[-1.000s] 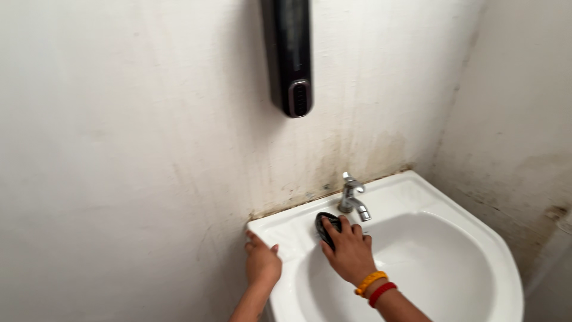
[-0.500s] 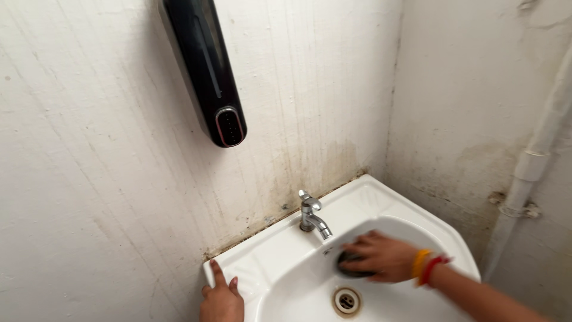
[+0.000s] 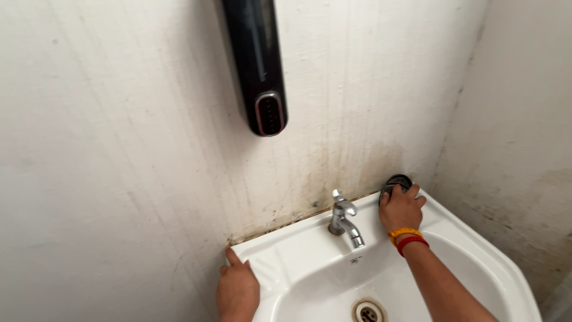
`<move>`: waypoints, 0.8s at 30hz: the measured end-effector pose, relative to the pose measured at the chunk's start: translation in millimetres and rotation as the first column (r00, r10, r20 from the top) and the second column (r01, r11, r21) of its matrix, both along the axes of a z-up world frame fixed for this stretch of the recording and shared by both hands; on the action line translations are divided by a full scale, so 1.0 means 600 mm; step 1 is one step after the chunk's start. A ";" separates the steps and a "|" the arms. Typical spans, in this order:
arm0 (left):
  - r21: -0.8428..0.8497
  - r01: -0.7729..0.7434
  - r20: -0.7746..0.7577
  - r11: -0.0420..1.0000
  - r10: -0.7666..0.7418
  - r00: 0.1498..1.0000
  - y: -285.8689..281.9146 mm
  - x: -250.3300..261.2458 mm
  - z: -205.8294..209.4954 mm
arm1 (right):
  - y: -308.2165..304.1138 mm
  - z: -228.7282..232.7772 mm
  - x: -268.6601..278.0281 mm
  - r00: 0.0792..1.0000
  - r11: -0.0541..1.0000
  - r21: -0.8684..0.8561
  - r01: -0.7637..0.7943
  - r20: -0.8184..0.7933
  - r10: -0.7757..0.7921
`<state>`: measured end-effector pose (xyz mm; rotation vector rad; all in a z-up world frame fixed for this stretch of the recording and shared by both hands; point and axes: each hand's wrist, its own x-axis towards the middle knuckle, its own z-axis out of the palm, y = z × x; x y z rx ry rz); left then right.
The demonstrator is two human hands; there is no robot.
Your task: The person scrubs a white ceramic sink with a dark brush, focusing on the basin and the area around the faucet. They repeatedly turn on the tap to rinse their hands and the brush, then continue scrubbing the sink surface and the wall junction.
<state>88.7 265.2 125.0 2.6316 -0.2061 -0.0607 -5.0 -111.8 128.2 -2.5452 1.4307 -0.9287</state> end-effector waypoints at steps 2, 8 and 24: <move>-0.012 -0.004 0.002 1.000 0.004 1.000 0.005 -0.005 -0.003 | 0.005 -0.004 -0.021 0.981 0.998 -0.014 -0.065 -0.182 0.061; -0.035 -0.025 -0.037 0.999 0.023 0.999 -0.002 -0.008 0.008 | -0.139 -0.026 -0.069 0.929 0.971 -0.078 -0.226 -0.316 0.191; -0.053 -0.029 -0.087 0.998 0.024 0.996 -0.001 -0.015 0.029 | -0.057 -0.024 -0.208 0.865 0.891 -0.116 -0.438 -0.326 0.382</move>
